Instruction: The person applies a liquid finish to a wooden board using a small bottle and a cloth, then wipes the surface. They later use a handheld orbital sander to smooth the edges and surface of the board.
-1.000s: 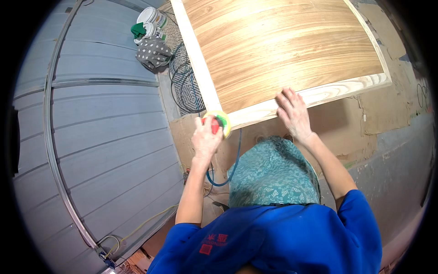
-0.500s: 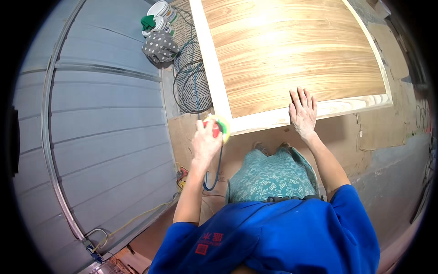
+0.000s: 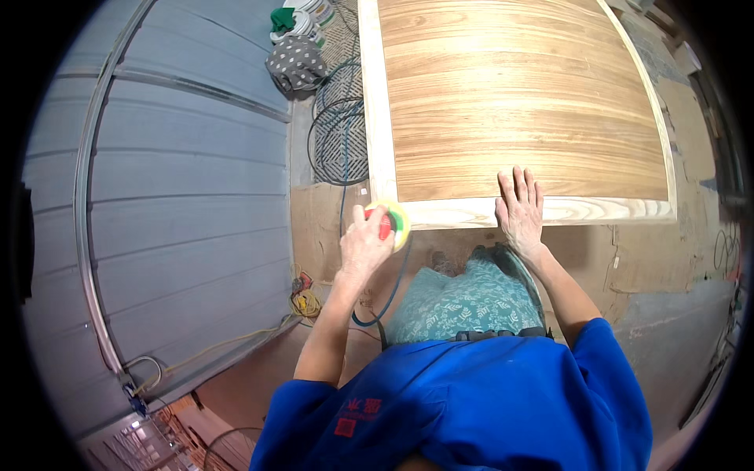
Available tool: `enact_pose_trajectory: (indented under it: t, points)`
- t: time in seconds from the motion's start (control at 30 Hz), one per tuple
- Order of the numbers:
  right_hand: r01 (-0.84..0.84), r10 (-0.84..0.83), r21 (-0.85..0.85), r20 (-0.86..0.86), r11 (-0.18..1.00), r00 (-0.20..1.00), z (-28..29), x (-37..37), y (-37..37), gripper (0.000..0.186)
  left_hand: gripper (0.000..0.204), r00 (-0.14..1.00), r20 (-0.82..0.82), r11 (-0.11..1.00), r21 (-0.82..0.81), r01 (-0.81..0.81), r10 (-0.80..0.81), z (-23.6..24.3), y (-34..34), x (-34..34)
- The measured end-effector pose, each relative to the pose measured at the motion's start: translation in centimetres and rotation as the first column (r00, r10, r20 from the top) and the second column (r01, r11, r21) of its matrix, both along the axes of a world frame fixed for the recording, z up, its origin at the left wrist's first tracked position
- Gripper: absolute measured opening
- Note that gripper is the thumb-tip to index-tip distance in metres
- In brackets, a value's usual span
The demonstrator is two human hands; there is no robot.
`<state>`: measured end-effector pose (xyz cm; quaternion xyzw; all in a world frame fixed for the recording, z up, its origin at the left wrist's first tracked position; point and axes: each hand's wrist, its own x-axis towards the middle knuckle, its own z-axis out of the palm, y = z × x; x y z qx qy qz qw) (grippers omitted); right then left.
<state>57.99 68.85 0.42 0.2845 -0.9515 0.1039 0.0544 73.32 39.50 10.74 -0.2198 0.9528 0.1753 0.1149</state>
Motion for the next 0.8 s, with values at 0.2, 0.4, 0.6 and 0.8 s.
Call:
enact_pose_trajectory:
  t: [0.2,0.4,0.6,0.8]
  points:
    - [-0.249,0.246,0.045,0.056,0.967,0.968,2.9,-3.4,1.2,0.055,0.047,0.982,-0.022,0.979,-0.069,-0.191,0.19,0.0,-4.2,3.0]
    - [-0.127,0.182,0.305,-0.159,0.944,0.97,4.3,-11.6,4.8,0.054,0.046,0.989,-0.143,0.994,0.107,-0.015,0.031,1.6,6.3,0.9]
    - [-0.015,0.037,0.165,-0.13,0.986,0.991,5.5,-16.5,4.9,0.054,0.043,0.964,-0.026,0.964,0.051,-0.262,0.263,2.5,2.5,1.0]
    - [-0.018,0.04,0.182,-0.12,0.983,0.992,7.0,-15.7,2.9,0.055,0.047,0.871,-0.003,0.871,0.007,-0.491,0.491,1.6,-5.2,4.8]
